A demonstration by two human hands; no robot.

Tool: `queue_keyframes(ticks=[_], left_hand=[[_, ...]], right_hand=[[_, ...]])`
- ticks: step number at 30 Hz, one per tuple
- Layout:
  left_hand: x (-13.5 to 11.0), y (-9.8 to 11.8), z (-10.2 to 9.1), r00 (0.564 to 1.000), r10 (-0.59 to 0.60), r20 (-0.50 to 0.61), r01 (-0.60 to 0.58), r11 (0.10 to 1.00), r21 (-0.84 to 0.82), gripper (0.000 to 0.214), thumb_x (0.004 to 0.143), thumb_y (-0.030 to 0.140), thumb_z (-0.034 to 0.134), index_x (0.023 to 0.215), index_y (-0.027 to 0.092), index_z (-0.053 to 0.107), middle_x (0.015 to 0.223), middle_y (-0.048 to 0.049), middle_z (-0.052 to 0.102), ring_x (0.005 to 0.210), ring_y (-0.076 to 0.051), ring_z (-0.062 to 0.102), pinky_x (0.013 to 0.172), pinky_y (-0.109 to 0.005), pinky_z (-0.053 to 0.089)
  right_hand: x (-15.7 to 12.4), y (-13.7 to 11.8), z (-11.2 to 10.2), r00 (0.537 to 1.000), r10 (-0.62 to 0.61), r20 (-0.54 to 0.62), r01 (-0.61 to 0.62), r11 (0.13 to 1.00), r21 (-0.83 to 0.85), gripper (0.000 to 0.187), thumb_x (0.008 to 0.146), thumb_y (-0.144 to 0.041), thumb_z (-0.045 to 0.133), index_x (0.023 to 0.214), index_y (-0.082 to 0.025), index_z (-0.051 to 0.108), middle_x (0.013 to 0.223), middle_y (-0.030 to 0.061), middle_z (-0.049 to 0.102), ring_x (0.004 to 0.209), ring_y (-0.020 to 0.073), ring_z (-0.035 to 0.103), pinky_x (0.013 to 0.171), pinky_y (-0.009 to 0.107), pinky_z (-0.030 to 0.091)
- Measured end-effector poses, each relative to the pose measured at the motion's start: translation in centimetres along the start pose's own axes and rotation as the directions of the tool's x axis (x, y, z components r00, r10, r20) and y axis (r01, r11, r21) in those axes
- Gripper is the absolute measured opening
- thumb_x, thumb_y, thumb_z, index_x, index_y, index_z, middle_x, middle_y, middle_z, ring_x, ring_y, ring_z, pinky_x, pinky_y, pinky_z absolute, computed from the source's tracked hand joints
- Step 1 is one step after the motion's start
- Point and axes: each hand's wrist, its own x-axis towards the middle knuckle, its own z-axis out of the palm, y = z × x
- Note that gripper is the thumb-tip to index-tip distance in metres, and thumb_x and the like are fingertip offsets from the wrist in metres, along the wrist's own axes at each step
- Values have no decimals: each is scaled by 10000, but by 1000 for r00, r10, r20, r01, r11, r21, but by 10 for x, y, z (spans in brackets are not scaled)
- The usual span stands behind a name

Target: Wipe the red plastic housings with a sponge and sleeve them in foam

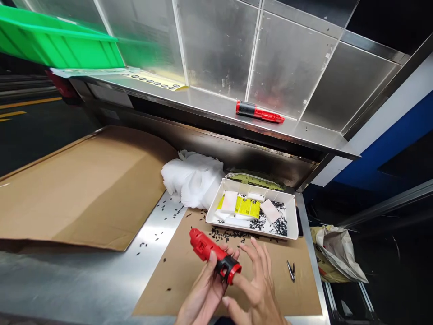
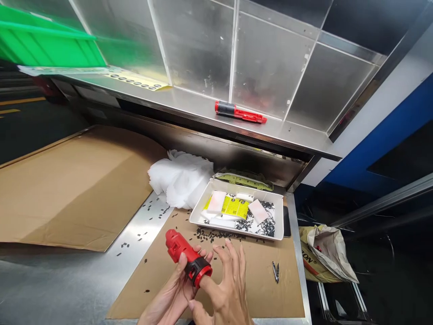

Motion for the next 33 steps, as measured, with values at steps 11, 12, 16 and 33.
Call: queue_keyframes(ticks=[11, 12, 16, 33], left_hand=[[-12, 17, 15, 996, 15, 86, -13, 1000, -26, 301, 953, 143, 475, 1239, 125, 568, 902, -85, 777, 927, -200, 738, 719, -226, 616], [-11, 17, 14, 995, 9, 96, -5, 999, -34, 302, 949, 139, 484, 1237, 129, 573, 904, -81, 778, 939, -202, 735, 730, -229, 615], [-6, 12, 4, 992, -11, 123, 14, 1000, -23, 320, 929, 155, 529, 1242, 148, 594, 1071, -108, 759, 1072, -232, 691, 818, -269, 605], [-16, 44, 58, 923, 325, 204, -373, 631, 680, 323, 731, 394, 749, 1001, 218, 739, 1235, -79, 690, 1277, -318, 512, 1079, -354, 404]], right_hand=[[-21, 8, -10, 889, 337, -308, -243, 921, 306, 182, 876, -336, 580, 724, -241, 613, 1228, 96, 627, 1258, 318, 528, 1010, 481, 452], [-22, 6, -10, 886, 355, -297, -258, 911, 322, 211, 887, -354, 568, 717, -241, 620, 1234, 99, 624, 1268, 317, 520, 1020, 482, 444], [-21, -4, -2, 922, 324, -212, -219, 888, 404, 322, 924, -487, 493, 1010, -276, 720, 1401, 94, 527, 1391, 328, 381, 1116, 532, 349], [-82, 138, -42, 643, 714, -277, -677, 699, 231, 344, 819, -445, 560, 967, -194, 745, 1040, 125, 705, 893, 270, 692, 778, 375, 547]])
